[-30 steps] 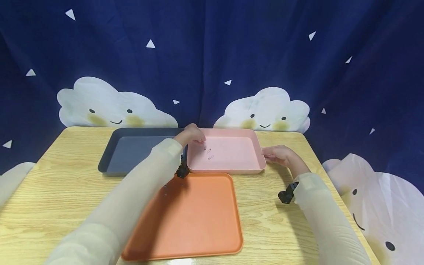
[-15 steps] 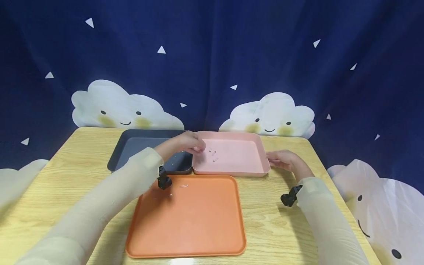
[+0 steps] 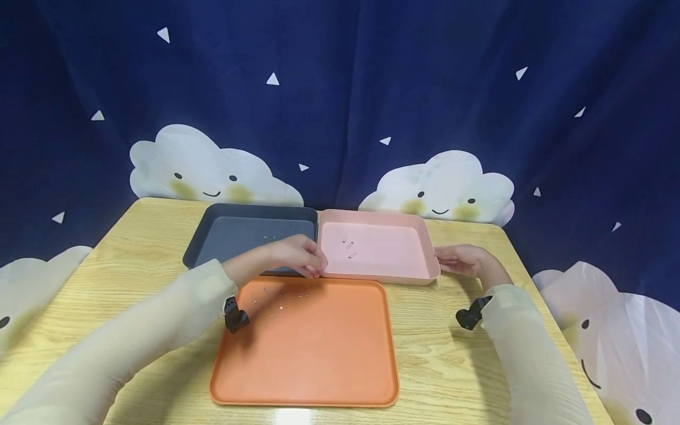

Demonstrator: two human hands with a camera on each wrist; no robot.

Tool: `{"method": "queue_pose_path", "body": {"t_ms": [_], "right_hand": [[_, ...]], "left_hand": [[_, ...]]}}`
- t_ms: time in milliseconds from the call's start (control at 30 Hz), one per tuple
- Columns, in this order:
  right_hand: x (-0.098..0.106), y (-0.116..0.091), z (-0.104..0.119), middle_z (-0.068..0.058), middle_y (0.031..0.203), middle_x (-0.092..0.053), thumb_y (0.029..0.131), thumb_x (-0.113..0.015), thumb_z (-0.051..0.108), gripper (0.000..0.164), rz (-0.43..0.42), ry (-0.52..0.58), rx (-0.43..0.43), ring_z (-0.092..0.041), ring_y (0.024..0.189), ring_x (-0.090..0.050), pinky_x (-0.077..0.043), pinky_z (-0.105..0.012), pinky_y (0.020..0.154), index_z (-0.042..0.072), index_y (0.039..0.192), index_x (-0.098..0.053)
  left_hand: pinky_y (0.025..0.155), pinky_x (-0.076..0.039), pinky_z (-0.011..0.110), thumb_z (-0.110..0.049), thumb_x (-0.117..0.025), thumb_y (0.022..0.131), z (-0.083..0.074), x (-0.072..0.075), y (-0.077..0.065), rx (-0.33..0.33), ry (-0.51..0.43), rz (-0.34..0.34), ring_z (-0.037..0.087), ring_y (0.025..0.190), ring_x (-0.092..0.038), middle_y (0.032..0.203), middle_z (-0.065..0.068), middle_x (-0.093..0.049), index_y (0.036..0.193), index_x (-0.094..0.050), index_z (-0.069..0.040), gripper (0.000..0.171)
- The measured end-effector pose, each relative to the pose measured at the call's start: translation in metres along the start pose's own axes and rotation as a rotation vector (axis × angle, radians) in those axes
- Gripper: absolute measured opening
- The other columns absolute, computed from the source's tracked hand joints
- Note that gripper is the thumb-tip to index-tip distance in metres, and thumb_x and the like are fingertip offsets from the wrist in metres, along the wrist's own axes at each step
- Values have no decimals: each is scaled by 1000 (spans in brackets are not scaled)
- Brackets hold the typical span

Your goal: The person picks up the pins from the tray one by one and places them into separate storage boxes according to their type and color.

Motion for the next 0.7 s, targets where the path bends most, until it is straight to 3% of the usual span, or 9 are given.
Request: {"method": "queue_pose_path", "body": {"t_ms": [200, 333, 467, 700], "right_hand": [[3, 0, 3, 8, 94, -73, 98, -50, 6, 27, 24, 7, 1, -2, 90, -67, -57, -18, 84, 22, 89, -70], [4, 1, 4, 8, 93, -73, 97, -50, 5, 28, 20, 14, -2, -2, 90, -68, -57, -18, 84, 23, 88, -70], [5, 3, 5, 9, 93, -73, 96, -50, 4, 26, 17, -6, 5, -2, 90, -68, -57, -18, 85, 19, 97, -72], [3, 5, 8, 12, 94, -72, 95, -52, 3, 31, 13, -54, 24, -1, 90, -68, -57, -19, 85, 5, 124, -62]], "left_hand": [[75, -62, 29, -4, -64, 87, 12, -19, -15, -9, 82, 40, 9, 64, -62, 83, 15, -71, 96, -68, 6, 14], [66, -55, 17, -10, -69, 84, 14, -24, -24, -91, 326, -24, 5, 64, -57, 81, 11, -71, 85, -71, -2, 8], [62, -43, 16, -14, -73, 81, 14, -26, -29, -164, 551, -107, 7, 68, -52, 77, 3, -67, 80, -70, -8, 7], [65, -44, 24, -10, -75, 79, 21, -31, -29, -210, 657, -164, 12, 72, -49, 74, 2, -60, 87, -67, -2, 14]]}}
Point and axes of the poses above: each hand's wrist, its own y-axis towards the middle knuckle, its own x-axis out of the back of the hand, z = x × y, the point moved 5 cm from there along y, towards the middle knuckle
